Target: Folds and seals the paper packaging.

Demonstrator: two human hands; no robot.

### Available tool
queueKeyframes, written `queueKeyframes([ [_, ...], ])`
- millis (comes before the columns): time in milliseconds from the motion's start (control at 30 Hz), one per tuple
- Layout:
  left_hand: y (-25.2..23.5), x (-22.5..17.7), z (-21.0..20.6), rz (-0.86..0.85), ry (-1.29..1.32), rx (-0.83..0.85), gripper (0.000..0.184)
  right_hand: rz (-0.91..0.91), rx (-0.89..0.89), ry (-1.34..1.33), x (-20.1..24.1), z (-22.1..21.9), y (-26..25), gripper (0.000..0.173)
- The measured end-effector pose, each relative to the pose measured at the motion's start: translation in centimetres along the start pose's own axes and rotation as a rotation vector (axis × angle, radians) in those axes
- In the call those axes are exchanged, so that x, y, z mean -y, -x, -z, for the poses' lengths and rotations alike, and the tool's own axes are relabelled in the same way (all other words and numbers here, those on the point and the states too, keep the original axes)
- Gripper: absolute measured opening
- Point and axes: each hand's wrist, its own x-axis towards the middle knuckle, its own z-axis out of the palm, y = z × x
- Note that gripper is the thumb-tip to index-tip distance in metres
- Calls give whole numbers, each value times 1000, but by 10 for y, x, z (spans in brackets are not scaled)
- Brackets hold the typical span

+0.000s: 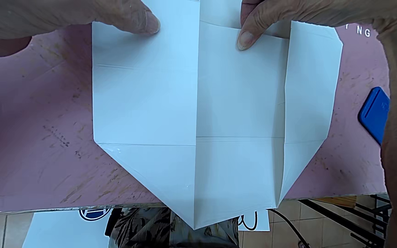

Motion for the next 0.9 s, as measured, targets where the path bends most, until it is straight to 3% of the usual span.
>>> queueKeyframes([
  [67, 8, 0, -6, -27, -13, 29, 24, 162, 1, 51, 24, -5, -26, 31],
  [167, 2, 0, -2, -3, -3, 26, 21, 241, -16, 8, 34, -7, -34, 33],
  [300, 4, -3, 0, 50, 56, 71, 20, 64, -5, -340, 82, -8, -53, 16],
  [367, 19, -13, -15, 80, 111, -19, 23, 106, 3, -275, 84, -7, -57, 14],
  [433, 38, -27, -30, 62, 85, -129, 27, 233, 28, -41, 74, -7, -72, 17],
  [533, 27, -29, -2, -163, -60, 81, 38, 229, 116, 51, 87, -18, -139, 6],
  [600, 25, -28, -10, -312, -59, -48, 57, 179, 38, 89, 100, -21, -137, 8],
  [667, 20, -23, -22, -495, -104, -288, 71, 308, -23, 27, 86, -12, -148, 12],
  [733, 24, -23, -31, -482, -109, -426, 72, 338, -80, -53, 64, 7, -154, 14],
  [800, 31, -33, -35, -418, -90, -426, 79, 293, -110, -30, 36, 28, -154, 28],
  [900, 37, -47, -34, -435, -56, -373, 116, 288, 75, 2, -2, 45, -143, 69],
])
